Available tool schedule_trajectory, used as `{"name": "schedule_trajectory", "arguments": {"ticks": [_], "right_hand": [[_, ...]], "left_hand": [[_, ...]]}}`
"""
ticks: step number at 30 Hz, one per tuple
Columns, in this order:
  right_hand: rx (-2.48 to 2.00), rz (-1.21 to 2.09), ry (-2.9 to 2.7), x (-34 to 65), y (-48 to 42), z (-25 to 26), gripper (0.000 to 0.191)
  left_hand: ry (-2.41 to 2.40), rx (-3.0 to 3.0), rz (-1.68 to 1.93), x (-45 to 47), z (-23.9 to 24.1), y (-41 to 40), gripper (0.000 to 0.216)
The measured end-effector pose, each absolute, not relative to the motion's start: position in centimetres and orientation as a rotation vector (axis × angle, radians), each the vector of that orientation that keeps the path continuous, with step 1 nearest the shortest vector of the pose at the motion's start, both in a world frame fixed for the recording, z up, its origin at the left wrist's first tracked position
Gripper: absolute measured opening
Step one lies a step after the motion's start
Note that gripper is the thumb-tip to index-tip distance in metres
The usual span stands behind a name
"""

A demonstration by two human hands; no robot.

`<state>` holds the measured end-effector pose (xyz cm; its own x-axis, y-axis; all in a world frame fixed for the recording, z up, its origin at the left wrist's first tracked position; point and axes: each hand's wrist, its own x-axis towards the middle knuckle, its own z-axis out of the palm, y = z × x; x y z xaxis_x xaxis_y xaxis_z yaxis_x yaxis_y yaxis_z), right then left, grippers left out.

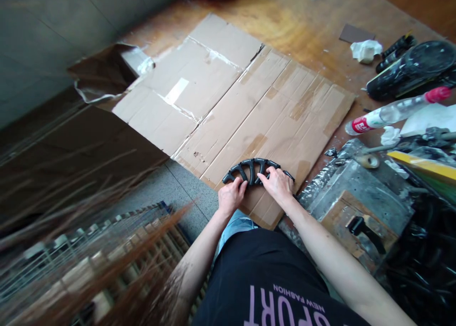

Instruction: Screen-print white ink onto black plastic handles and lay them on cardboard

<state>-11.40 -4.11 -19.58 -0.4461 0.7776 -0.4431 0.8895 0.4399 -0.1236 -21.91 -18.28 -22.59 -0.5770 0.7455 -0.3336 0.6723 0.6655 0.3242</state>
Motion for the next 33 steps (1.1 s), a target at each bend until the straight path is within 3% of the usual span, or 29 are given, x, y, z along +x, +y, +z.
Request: {"name": "schedule_trajectory", "arguments": {"ticks": [22, 33], "right_hand": [[1.35, -0.738, 2.467, -9.2, -4.5, -19.8, 0.043], [1.304, -0.794, 2.498, -9.0, -4.1, -20.4, 0.043]], "left_hand": [[2.541, 1.202, 0.312, -16.4, -21.3, -15.5, 0.055], [2.614, 1.109, 0.294, -16.5, -21.9, -13.2, 0.041]]}}
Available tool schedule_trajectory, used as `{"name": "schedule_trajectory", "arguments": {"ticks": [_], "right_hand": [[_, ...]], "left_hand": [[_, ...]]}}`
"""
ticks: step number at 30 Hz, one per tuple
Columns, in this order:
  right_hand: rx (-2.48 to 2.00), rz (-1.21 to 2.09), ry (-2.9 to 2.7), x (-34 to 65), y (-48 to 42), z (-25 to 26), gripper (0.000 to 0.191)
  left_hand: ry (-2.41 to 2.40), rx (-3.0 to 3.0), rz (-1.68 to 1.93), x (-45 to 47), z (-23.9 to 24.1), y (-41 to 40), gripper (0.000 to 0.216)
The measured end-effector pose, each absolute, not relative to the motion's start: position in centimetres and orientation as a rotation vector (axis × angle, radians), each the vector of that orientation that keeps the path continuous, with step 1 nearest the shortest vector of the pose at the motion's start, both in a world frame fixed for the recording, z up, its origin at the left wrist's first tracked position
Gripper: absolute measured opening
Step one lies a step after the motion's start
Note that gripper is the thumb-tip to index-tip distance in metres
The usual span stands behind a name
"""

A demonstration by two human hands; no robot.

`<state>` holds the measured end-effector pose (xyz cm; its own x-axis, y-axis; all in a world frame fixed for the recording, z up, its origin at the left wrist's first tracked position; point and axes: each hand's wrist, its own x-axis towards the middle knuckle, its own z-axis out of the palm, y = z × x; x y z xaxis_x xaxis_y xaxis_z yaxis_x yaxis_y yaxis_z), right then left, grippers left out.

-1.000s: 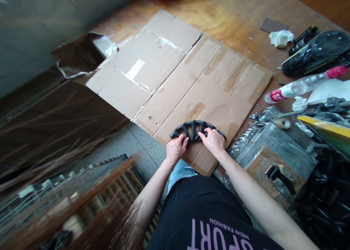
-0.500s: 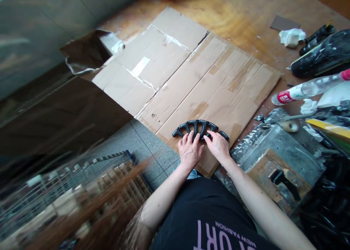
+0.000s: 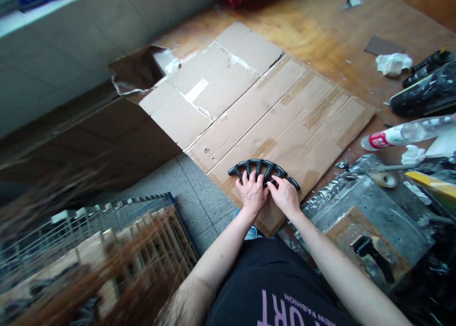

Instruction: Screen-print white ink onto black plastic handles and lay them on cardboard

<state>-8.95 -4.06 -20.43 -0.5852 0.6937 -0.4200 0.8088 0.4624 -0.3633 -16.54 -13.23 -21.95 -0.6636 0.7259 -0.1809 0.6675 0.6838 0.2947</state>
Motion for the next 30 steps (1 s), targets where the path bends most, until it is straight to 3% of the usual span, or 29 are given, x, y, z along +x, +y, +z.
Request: {"name": "schedule_trajectory", "arguments": {"ticks": [13, 16, 23, 30], "right_hand": [[1.141, -0.711, 2.546, -8.8, -6.3, -18.4, 0.033], [1.035, -0.638, 2.597, -10.3, -5.9, -18.4, 0.029], [0.967, -0.709, 2.534, -15.0, -1.5, -20.2, 0.049], [1.013, -0.714, 2.465, -15.1, -2.0, -24.1, 0.056]], "left_hand": [[2.584, 1.369, 0.37, -24.0, -23.1, -9.7, 0.043], [2.569, 1.467, 0.438, -28.2, -23.3, -4.2, 0.045], [2.456, 1.647, 0.428, -34.7, -21.9, 12.8, 0.045], [2.407, 1.679, 0.374, -36.9, -22.3, 25.1, 0.05]]}}
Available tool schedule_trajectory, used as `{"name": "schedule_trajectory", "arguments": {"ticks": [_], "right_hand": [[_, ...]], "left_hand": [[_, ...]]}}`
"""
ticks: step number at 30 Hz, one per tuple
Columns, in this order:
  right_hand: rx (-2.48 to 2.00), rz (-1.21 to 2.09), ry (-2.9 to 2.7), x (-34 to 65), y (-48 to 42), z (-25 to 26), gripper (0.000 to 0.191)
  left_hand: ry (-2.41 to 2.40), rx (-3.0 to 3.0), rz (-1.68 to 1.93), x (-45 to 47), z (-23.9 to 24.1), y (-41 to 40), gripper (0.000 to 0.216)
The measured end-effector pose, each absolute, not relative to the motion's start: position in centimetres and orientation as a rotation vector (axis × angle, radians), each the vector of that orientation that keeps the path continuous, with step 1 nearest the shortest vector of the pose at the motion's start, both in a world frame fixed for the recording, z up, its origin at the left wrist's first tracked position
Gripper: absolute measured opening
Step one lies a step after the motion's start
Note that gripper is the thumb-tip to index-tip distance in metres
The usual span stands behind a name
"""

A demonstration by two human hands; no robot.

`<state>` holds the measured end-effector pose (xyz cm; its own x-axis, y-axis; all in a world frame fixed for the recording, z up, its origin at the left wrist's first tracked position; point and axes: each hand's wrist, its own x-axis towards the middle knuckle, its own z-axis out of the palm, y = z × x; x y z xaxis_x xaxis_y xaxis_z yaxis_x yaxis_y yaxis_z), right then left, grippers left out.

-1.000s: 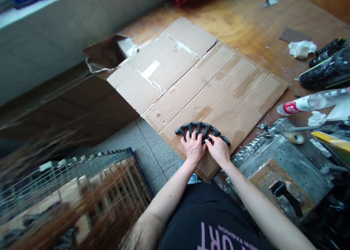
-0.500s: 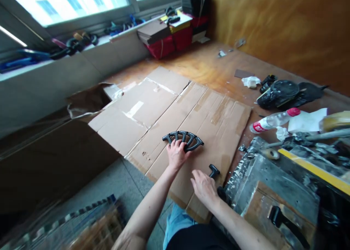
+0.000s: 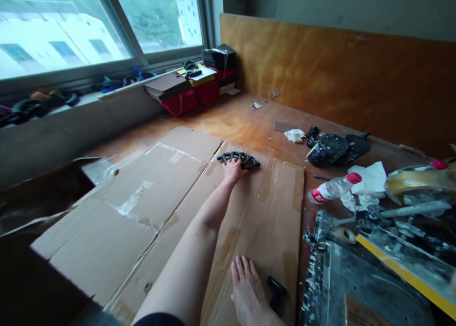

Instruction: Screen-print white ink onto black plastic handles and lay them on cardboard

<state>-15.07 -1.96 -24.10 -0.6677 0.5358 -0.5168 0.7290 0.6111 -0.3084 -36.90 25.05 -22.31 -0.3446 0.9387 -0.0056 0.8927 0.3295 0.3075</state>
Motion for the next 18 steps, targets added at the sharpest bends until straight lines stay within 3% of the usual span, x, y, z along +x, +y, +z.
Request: {"name": "schedule_trajectory", "arguments": {"ticks": [8, 18], "right_hand": [[0.998, -0.817, 2.471, -14.9, -2.1, -27.2, 0.058], [0.997, -0.749, 2.643, -15.4, -1.3, -23.1, 0.046]], "left_hand": [[2.379, 1.711, 0.356, -37.4, -23.1, 29.9, 0.053], [2.44, 1.758, 0.502, -34.7, -27.1, 20.6, 0.066]]}}
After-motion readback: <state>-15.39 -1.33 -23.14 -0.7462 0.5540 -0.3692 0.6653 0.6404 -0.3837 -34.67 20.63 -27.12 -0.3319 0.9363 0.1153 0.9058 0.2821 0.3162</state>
